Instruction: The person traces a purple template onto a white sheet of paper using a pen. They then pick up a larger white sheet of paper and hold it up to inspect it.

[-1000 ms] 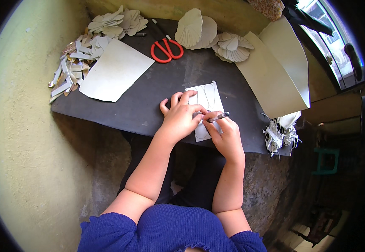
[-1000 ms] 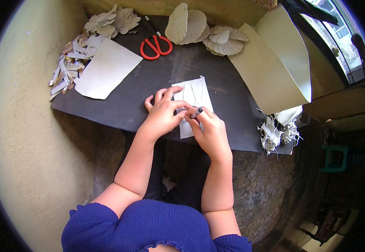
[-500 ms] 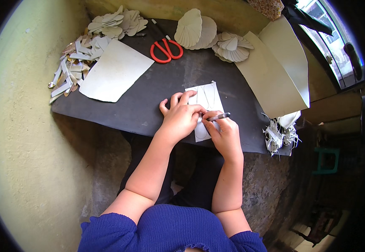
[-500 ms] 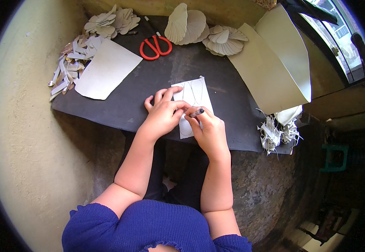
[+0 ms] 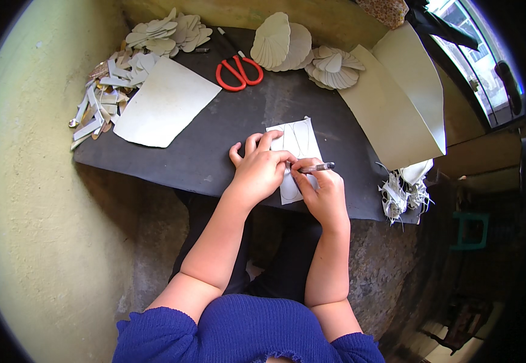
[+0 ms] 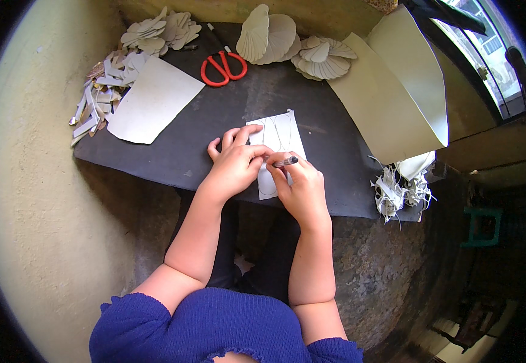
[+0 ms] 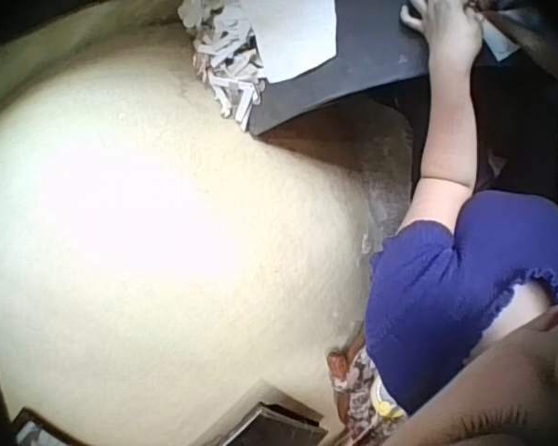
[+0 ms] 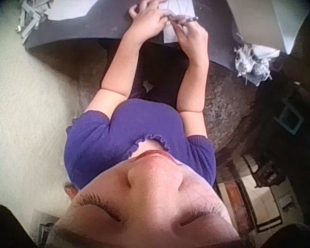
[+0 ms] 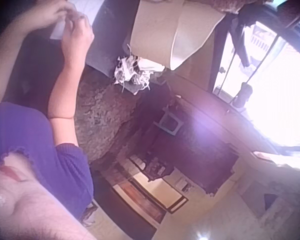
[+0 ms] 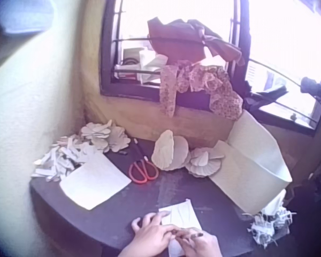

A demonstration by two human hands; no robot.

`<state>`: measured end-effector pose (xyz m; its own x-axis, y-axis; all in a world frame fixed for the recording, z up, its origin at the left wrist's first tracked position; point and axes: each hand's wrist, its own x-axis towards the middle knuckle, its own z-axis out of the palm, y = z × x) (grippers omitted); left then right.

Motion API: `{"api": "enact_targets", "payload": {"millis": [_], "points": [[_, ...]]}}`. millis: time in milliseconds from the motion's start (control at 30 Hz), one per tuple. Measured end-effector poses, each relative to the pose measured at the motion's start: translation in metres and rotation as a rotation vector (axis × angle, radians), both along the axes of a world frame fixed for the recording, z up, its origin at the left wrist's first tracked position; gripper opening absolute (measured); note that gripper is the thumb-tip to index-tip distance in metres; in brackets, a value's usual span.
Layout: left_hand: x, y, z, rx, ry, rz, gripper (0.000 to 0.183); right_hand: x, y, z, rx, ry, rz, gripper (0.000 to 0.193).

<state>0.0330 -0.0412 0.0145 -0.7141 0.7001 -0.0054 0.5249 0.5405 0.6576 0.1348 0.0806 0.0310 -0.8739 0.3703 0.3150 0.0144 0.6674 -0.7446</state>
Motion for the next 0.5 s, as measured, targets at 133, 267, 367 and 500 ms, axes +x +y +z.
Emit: {"api": "enact_targets", "payload": {"millis": [133, 267, 367, 500], "points": [[-0.0006, -0.0005, 0.0009, -0.009, -0.011, -0.006, 0.02, 0.0018, 0.0004, 0.0033, -0.013, -0.052, -0.006, 0.009], [-0.0006, 0.0003, -0.0004, -0.009, -0.008, 0.001, 0.019, -0.0004, 0.0, 0.0001, -0.004, 0.015, 0.001, 0.009], [-0.0002, 0.0006, -0.0052, 0.033, 0.029, 0.005, 0.02, -0.0013, 0.0007, -0.0018, 0.023, 0.041, 0.0, 0.009], [0.0005, 0.0006, -0.0046, 0.048, 0.034, 0.011, 0.021, 0.0006, 0.0019, -0.002, 0.006, -0.021, -0.006, 0.01]]}}
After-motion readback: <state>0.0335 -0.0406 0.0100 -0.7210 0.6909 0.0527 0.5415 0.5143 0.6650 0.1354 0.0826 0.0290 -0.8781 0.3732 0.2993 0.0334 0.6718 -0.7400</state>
